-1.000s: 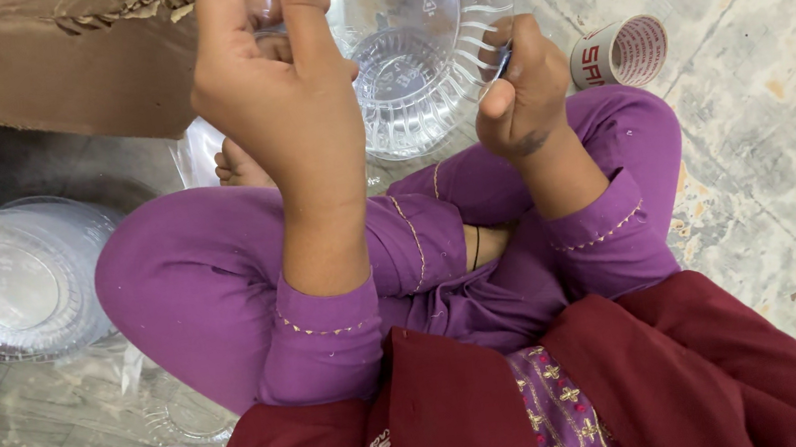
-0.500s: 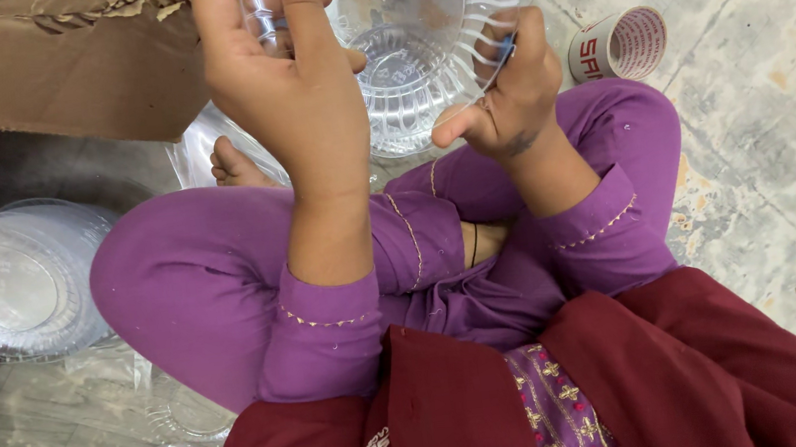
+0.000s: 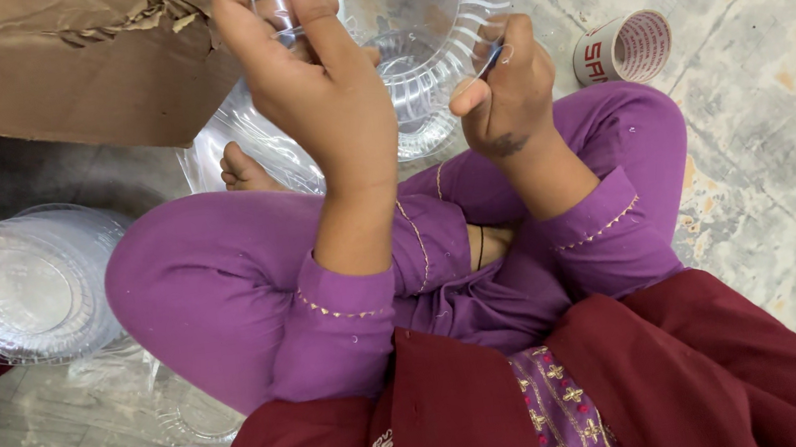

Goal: The person sits on the floor and marks clear plastic plates with a blue pen. They pick up plates from a stack, draw on the surface, and place them back down. Cardboard boxes and stacks of plates are visible nearby.

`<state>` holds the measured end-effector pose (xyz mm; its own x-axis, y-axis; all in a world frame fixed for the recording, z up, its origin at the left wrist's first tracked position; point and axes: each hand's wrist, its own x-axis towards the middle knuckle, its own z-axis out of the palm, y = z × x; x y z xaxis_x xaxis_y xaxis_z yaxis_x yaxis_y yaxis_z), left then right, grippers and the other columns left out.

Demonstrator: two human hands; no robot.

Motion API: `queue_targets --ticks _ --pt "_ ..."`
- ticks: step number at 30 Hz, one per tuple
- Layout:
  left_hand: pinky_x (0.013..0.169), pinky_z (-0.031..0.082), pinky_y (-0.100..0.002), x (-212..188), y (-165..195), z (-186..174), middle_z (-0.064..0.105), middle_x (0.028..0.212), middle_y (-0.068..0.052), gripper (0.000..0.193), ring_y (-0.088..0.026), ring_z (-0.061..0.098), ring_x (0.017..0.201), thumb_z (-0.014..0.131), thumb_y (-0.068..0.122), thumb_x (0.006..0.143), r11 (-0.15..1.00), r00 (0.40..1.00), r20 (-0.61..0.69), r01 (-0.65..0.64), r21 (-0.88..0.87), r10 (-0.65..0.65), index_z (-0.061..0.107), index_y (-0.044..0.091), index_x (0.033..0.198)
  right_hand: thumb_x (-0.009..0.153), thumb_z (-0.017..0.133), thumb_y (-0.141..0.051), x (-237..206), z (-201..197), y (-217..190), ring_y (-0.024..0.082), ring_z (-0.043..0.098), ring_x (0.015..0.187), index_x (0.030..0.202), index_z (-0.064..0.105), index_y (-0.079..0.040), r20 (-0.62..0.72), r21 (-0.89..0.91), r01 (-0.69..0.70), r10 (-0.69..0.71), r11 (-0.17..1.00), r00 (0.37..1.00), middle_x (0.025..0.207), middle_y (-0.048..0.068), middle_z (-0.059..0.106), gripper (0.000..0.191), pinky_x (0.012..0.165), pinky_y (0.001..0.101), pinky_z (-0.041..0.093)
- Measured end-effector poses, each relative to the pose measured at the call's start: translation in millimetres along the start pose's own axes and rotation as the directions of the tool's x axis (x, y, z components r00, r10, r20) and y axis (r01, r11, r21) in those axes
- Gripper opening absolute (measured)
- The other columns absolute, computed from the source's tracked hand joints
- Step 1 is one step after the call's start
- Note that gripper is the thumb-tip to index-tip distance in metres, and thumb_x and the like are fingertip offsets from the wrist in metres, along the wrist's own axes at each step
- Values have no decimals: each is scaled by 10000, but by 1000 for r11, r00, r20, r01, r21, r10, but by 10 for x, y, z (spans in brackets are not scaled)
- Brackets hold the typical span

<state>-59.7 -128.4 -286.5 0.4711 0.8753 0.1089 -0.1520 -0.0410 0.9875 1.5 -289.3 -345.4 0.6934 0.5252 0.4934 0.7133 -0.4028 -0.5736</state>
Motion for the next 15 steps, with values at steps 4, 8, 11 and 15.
queue_targets --ticks 4,8,11,15 --pt "577 586 -252 -13 -89 46 612 1031 -76 324 -122 721 800 567 180 1186 998 1000 -18 -24 65 25 427 73 1458 1123 440 -611 33 43 -4 285 607 727 1171 470 28 -24 3 50 -50 999 998 931 141 587 641 669 360 494" --pt "599 607 -270 4 -135 61 603 1011 -88 404 -137 717 700 553 169 1140 998 998 -24 62 12 -62 398 84 1503 1150 409 -567 89 55 -22 306 589 747 1190 474 63 -36 -33 87 -88 996 995 899 130 576 635 694 403 484" --pt "552 573 -269 35 -147 62 627 1052 -102 428 -153 700 633 543 153 1105 993 993 -43 113 22 -112 385 84 1497 1152 418 -558 137 48 -36 328 568 730 1139 474 46 -19 -46 102 -103 994 995 889 138 566 607 681 419 464" --pt "602 623 -287 49 -174 54 657 1097 -126 420 -172 733 760 520 124 1106 992 992 -29 124 -4 -124 390 84 1503 1147 421 -546 164 41 -69 339 568 709 1083 493 17 -20 -41 74 -75 996 997 852 134 563 571 672 433 459"
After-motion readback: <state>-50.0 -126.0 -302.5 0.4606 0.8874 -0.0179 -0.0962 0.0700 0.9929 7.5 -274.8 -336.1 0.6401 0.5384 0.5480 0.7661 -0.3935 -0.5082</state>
